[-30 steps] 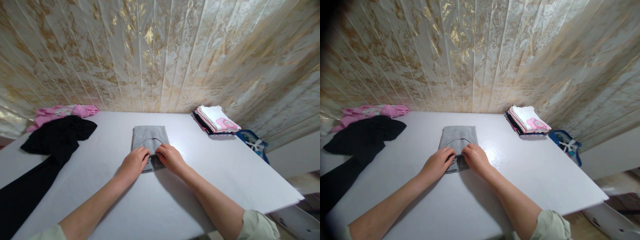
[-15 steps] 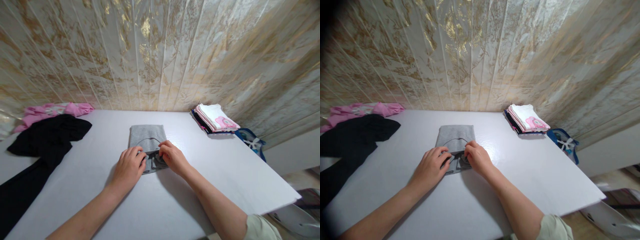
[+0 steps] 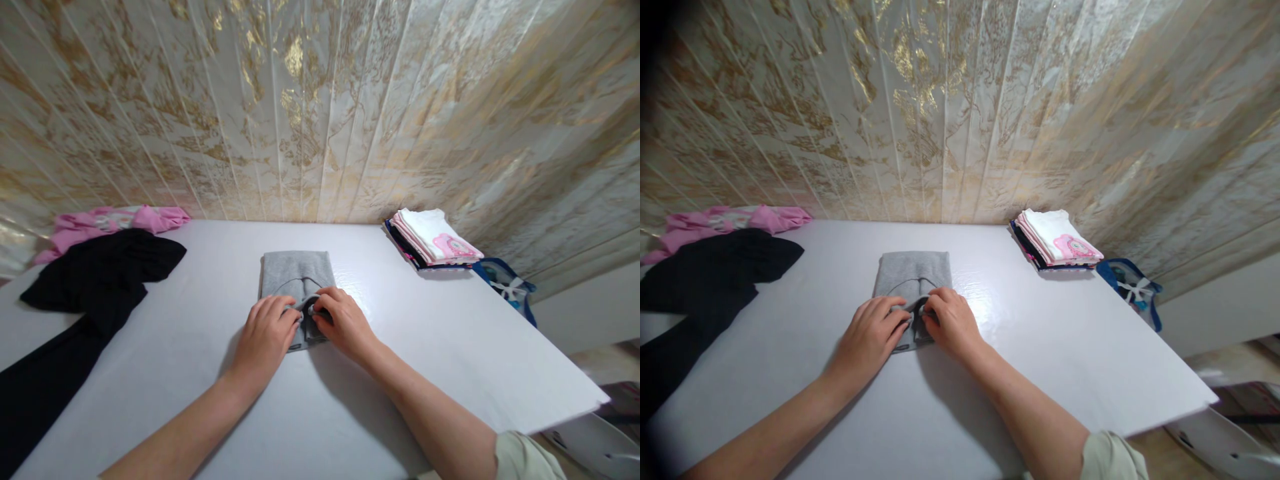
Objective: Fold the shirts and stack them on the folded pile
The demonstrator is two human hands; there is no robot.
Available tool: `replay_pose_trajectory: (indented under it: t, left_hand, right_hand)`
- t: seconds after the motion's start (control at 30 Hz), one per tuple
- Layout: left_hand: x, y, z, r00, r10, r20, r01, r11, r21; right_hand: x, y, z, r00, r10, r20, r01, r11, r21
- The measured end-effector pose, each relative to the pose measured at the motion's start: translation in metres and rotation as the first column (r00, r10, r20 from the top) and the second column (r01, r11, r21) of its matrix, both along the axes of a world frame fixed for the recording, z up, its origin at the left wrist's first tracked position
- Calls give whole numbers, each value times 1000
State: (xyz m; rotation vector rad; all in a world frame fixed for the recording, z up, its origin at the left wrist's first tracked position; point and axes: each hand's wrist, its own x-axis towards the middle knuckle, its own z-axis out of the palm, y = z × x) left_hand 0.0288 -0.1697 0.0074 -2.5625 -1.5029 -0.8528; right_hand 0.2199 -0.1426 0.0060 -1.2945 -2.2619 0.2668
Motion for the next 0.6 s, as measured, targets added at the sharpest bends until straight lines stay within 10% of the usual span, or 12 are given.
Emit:
replay_pose_trajectory:
  t: [0.6]
  left_hand:
    - [-3, 2, -5, 999, -39, -37, 34, 992, -122]
  right_hand:
    - [3, 0, 7, 999, 48, 17, -47, 994, -95]
